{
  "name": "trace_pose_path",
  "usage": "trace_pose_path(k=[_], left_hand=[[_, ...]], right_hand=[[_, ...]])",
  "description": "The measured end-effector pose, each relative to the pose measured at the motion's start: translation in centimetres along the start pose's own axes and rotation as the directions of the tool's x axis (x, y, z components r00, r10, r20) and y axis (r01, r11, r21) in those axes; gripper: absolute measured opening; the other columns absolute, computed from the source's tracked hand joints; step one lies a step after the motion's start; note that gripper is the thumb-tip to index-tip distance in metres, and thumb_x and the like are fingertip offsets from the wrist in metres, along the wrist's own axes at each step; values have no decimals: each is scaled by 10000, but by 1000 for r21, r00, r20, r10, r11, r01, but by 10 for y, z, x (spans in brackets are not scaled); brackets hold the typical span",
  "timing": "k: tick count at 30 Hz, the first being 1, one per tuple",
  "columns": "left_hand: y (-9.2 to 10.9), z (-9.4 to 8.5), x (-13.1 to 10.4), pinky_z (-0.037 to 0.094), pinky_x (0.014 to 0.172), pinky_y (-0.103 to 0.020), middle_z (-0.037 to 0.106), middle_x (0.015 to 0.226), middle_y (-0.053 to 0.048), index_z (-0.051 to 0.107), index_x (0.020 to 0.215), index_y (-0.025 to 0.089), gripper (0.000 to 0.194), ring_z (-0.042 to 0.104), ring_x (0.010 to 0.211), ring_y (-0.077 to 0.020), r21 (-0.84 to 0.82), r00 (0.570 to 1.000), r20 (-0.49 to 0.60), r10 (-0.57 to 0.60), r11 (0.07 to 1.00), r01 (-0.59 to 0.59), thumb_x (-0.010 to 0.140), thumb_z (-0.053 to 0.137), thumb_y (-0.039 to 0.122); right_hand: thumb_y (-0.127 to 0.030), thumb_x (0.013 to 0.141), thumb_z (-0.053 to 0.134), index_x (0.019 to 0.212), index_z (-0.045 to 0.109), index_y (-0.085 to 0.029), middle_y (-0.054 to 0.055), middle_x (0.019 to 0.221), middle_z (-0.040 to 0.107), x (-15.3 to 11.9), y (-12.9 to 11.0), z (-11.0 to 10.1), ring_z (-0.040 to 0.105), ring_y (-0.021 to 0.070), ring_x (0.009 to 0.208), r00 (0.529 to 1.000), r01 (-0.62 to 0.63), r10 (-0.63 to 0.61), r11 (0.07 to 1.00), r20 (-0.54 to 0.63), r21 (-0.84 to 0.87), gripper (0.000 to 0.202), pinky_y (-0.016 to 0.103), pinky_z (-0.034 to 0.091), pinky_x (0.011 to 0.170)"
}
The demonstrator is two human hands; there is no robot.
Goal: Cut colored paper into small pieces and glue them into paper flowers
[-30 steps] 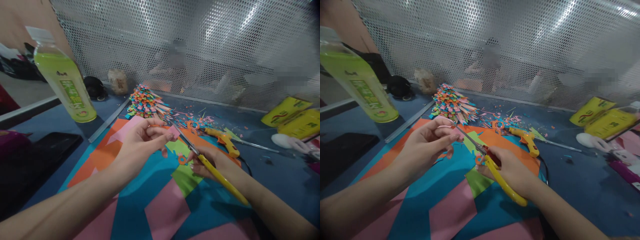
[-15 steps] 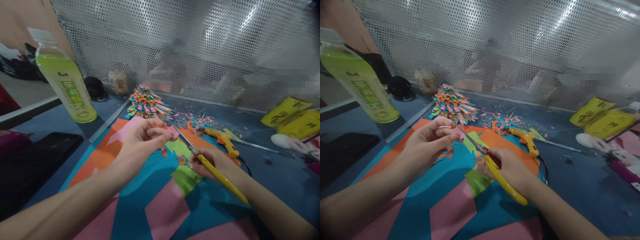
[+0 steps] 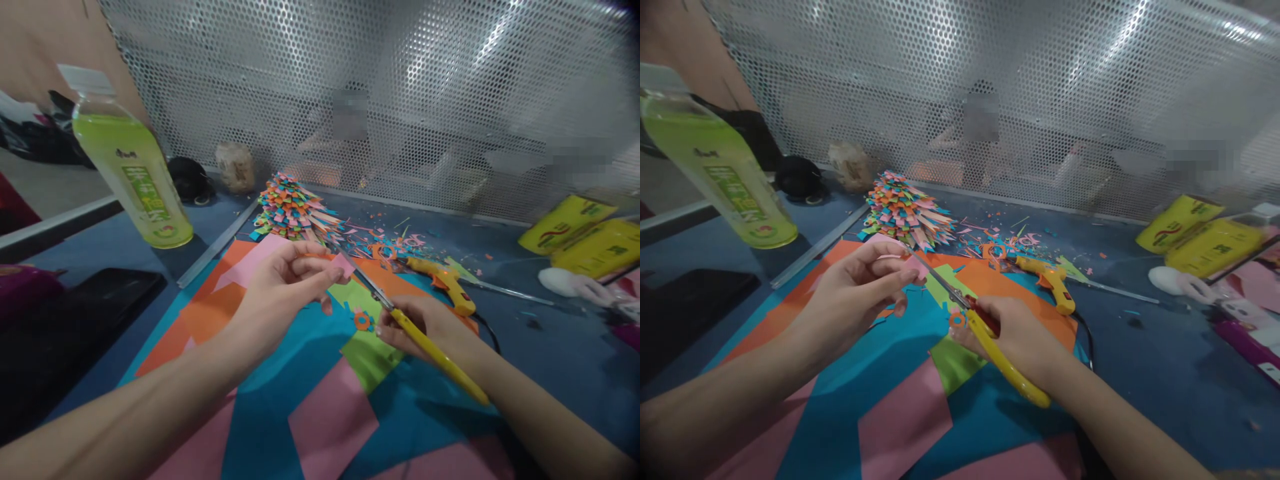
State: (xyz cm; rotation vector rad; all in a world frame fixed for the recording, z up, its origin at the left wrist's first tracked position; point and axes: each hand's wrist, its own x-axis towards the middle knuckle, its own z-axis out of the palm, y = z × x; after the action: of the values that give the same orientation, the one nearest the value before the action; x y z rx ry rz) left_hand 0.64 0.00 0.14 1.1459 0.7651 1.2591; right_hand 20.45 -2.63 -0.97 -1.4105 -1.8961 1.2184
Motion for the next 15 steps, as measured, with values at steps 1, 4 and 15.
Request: trace_pose_path(k=[1, 4, 15], left_hand=[[0, 0, 0, 439, 406, -157, 678, 656, 11, 519, 863, 173, 266, 624, 568, -111, 3, 1000, 1, -1, 1000, 1, 684, 715, 196], [0, 0, 1, 435, 405, -165, 678, 651, 13, 517, 859, 174, 269, 586, 495, -89, 10, 1000, -4, -5, 1000, 5, 682, 716, 207], [-1, -3, 2, 430, 422, -174, 688, 667, 14, 520, 849, 174, 263, 545, 437, -64, 8, 1000, -7, -8, 1000, 8, 676, 717, 201]], right_hand=[[-420, 689, 667, 688, 511, -173, -37, 616, 407, 0, 0, 0, 363, 88, 542, 1000, -2, 2, 1000, 0, 2, 291, 206, 306, 476], [-425, 699, 652, 673, 507, -171, -41, 599, 390, 0, -1, 0, 352, 86, 535, 1000, -2, 2, 1000, -8, -30, 293, 206, 293, 469], [-456, 694, 621, 595, 486, -167, -45, 537, 362, 0, 1, 1, 336, 79, 490, 994, -19, -2, 981, -108, -194, 335, 205, 250, 421]])
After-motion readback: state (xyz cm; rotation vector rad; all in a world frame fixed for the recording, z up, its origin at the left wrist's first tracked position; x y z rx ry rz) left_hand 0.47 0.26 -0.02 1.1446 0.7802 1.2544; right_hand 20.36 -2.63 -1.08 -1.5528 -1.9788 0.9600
